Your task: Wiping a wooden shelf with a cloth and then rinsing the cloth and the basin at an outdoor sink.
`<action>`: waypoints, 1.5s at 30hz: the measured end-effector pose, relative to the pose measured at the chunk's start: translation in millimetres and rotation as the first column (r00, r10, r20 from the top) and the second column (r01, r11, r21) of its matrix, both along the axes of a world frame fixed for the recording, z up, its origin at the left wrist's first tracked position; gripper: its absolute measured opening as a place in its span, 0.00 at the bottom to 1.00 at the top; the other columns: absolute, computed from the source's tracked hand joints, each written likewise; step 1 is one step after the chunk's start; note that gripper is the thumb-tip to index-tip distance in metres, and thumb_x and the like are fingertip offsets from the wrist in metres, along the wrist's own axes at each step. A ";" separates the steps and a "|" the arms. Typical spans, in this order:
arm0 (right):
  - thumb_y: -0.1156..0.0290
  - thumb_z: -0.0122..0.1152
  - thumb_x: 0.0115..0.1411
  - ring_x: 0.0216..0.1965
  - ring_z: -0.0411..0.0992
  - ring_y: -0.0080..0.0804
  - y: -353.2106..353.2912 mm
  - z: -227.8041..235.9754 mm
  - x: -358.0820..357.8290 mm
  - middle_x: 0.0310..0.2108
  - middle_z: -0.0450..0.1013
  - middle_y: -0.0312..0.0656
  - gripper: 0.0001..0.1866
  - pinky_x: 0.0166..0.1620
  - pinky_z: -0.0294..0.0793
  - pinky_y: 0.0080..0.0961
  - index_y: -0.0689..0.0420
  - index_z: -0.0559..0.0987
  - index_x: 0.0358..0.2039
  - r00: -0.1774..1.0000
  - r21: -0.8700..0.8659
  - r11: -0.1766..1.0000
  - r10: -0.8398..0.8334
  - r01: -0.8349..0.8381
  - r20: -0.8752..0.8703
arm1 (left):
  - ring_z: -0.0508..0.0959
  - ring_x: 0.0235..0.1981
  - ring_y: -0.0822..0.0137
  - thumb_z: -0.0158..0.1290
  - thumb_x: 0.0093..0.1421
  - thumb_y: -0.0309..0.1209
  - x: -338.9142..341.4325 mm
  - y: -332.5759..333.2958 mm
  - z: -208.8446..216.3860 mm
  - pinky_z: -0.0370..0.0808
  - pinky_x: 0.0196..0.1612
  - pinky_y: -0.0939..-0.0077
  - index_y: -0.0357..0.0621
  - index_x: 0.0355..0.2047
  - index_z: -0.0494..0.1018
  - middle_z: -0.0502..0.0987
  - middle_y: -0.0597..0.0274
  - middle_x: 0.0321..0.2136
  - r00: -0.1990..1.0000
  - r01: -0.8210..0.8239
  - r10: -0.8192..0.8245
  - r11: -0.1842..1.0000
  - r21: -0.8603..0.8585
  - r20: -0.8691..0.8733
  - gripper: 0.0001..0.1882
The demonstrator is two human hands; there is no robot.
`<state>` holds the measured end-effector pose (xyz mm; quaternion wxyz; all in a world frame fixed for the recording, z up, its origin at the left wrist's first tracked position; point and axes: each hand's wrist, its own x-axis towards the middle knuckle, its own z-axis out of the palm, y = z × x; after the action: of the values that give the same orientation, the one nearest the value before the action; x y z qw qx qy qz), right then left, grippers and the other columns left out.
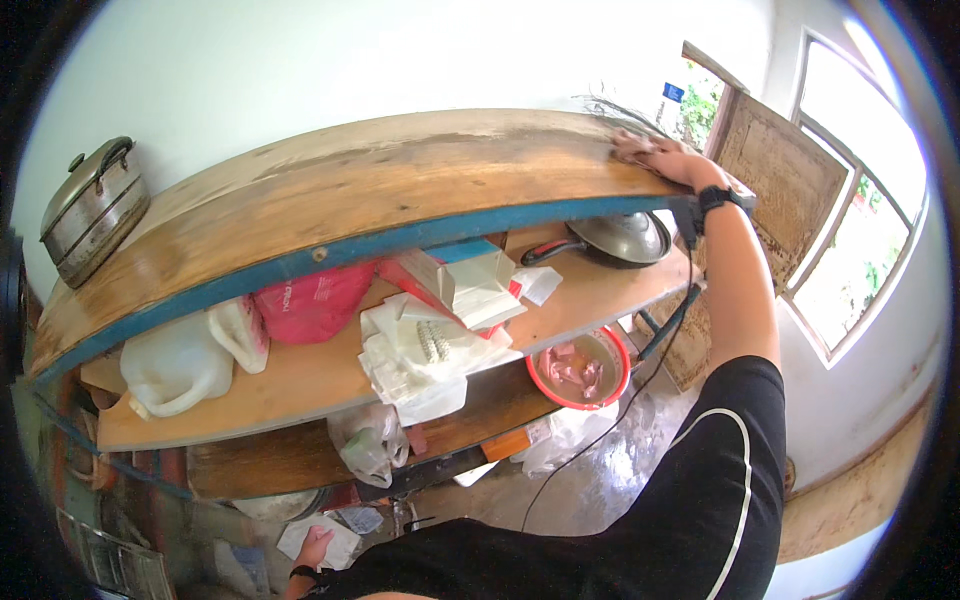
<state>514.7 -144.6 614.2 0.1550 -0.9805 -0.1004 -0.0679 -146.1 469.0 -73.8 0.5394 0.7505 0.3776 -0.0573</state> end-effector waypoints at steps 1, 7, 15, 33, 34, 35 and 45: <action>0.51 0.54 0.62 0.63 0.64 0.43 -5.0 -0.1 5.6 0.64 0.64 0.48 0.34 0.65 0.60 0.39 0.49 0.64 0.67 1.000 -0.035 0.999 -0.021 0.021 0.004 | 0.75 0.33 0.66 0.62 0.58 0.48 3.6 -11.8 5.6 0.74 0.38 0.70 0.39 0.53 0.66 0.75 0.59 0.31 0.999 0.008 -0.007 1.000 0.022 -0.038 0.32; 0.53 0.54 0.61 0.62 0.65 0.38 -35.1 2.9 14.3 0.64 0.66 0.46 0.36 0.64 0.60 0.34 0.51 0.61 0.68 0.991 0.008 0.994 -0.112 0.113 -0.078 | 0.78 0.40 0.61 0.62 0.57 0.50 0.2 -61.0 20.6 0.74 0.45 0.66 0.34 0.53 0.67 0.77 0.51 0.41 0.972 0.042 -0.049 0.998 -0.037 -0.230 0.36; 0.50 0.54 0.62 0.64 0.59 0.32 -54.6 -15.7 46.3 0.67 0.59 0.43 0.39 0.64 0.58 0.32 0.50 0.58 0.70 0.994 0.097 0.992 -0.071 0.079 -0.087 | 0.77 0.37 0.64 0.58 0.59 0.53 -80.7 -65.5 -59.2 0.74 0.40 0.65 0.33 0.51 0.72 0.78 0.53 0.37 0.867 -0.143 -0.007 0.955 -0.261 -0.498 0.34; 0.52 0.46 0.68 0.52 0.70 0.25 228.2 9.4 -166.4 0.56 0.70 0.43 0.31 0.57 0.67 0.23 0.62 0.66 0.63 0.842 0.253 0.937 0.332 -0.241 -0.425 | 0.72 0.25 0.71 0.54 0.62 0.54 15.7 21.3 -60.3 0.70 0.28 0.70 0.41 0.35 0.72 0.74 0.64 0.24 0.970 0.076 -0.129 0.966 -0.247 -0.207 0.25; 0.52 0.46 0.69 0.52 0.70 0.25 237.3 9.0 -166.9 0.56 0.70 0.43 0.31 0.57 0.67 0.24 0.63 0.66 0.63 0.831 0.233 0.929 0.362 -0.286 -0.422 | 0.73 0.25 0.70 0.54 0.62 0.54 15.7 26.3 -62.3 0.71 0.29 0.70 0.40 0.36 0.73 0.75 0.64 0.25 0.981 0.049 -0.097 0.962 -0.268 -0.170 0.26; 0.51 0.46 0.69 0.53 0.69 0.25 242.2 8.3 -167.6 0.57 0.70 0.42 0.31 0.58 0.67 0.24 0.63 0.67 0.63 0.817 0.213 0.918 0.394 -0.333 -0.420 | 0.73 0.26 0.70 0.53 0.61 0.56 11.5 28.0 -63.8 0.71 0.30 0.70 0.39 0.39 0.74 0.75 0.63 0.26 0.981 0.050 -0.098 0.962 -0.267 -0.169 0.28; 0.50 0.44 0.70 0.50 0.67 0.21 202.0 29.8 -97.3 0.53 0.71 0.37 0.29 0.57 0.65 0.22 0.61 0.73 0.58 0.795 0.091 0.920 0.377 -0.382 -0.475 | 0.70 0.18 0.68 0.50 0.63 0.57 -26.6 -12.6 -76.8 0.65 0.19 0.67 0.43 0.33 0.72 0.72 0.63 0.20 0.897 0.137 -0.290 0.900 -0.414 -0.335 0.27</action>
<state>417.4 57.4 644.0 0.1807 -0.9265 -0.2529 0.2119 -172.7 456.4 -150.6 0.5789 0.6426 0.3722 -0.3368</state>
